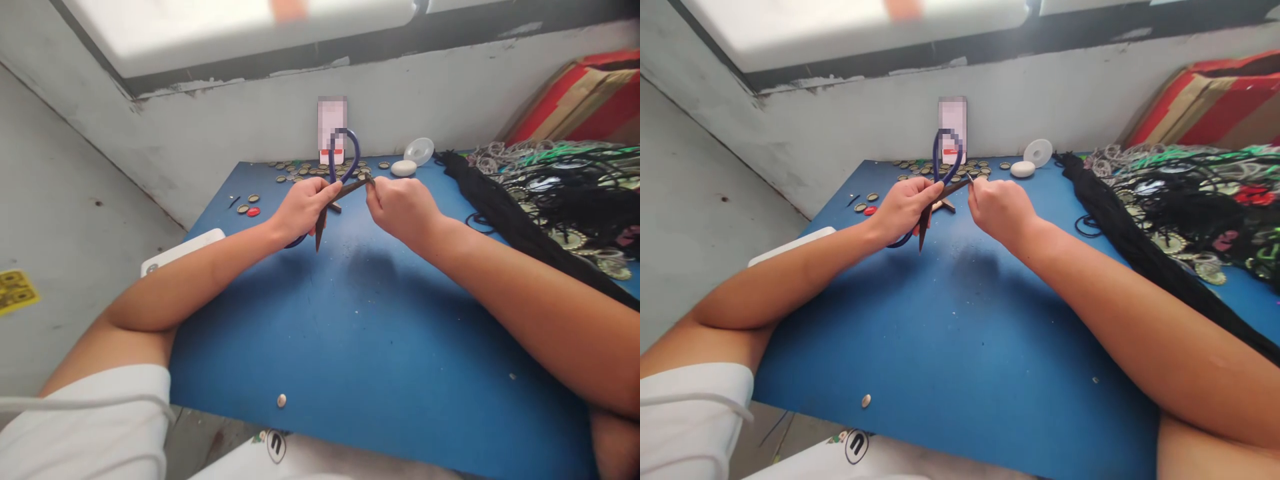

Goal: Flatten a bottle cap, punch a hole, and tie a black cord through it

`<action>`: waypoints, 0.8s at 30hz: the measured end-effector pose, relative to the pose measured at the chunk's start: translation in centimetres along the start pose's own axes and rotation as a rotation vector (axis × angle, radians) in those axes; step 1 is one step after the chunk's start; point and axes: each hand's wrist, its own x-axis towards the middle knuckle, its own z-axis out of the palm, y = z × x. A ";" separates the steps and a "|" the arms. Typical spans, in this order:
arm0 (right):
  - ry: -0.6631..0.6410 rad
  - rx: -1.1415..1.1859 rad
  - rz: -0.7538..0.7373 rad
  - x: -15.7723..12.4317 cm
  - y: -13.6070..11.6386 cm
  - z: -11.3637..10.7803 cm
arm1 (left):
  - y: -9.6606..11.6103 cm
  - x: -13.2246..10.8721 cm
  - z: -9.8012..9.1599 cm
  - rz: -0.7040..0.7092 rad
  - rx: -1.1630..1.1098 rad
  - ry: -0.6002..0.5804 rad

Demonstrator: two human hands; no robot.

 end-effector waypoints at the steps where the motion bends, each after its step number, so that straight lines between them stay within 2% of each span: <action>1: 0.001 0.000 -0.006 -0.1 0.1 -0.1 | 0.1 -0.2 0.1 -0.015 -0.022 -0.020; 13: -0.007 0.050 -0.091 -0.4 2.1 -0.3 | 1.0 -1.8 1.2 -0.186 -0.173 -0.184; 17: -0.007 0.095 -0.140 -0.3 3.4 -0.4 | 1.8 -2.2 1.6 -0.343 -0.368 -0.322; 21: 0.004 0.156 -0.176 -0.1 4.8 -1.2 | 2.7 -2.9 1.6 -0.416 -0.542 -0.506; 24: 0.073 0.224 -0.145 0.0 5.2 -1.9 | 3.3 -3.1 1.7 -0.423 -0.601 -0.529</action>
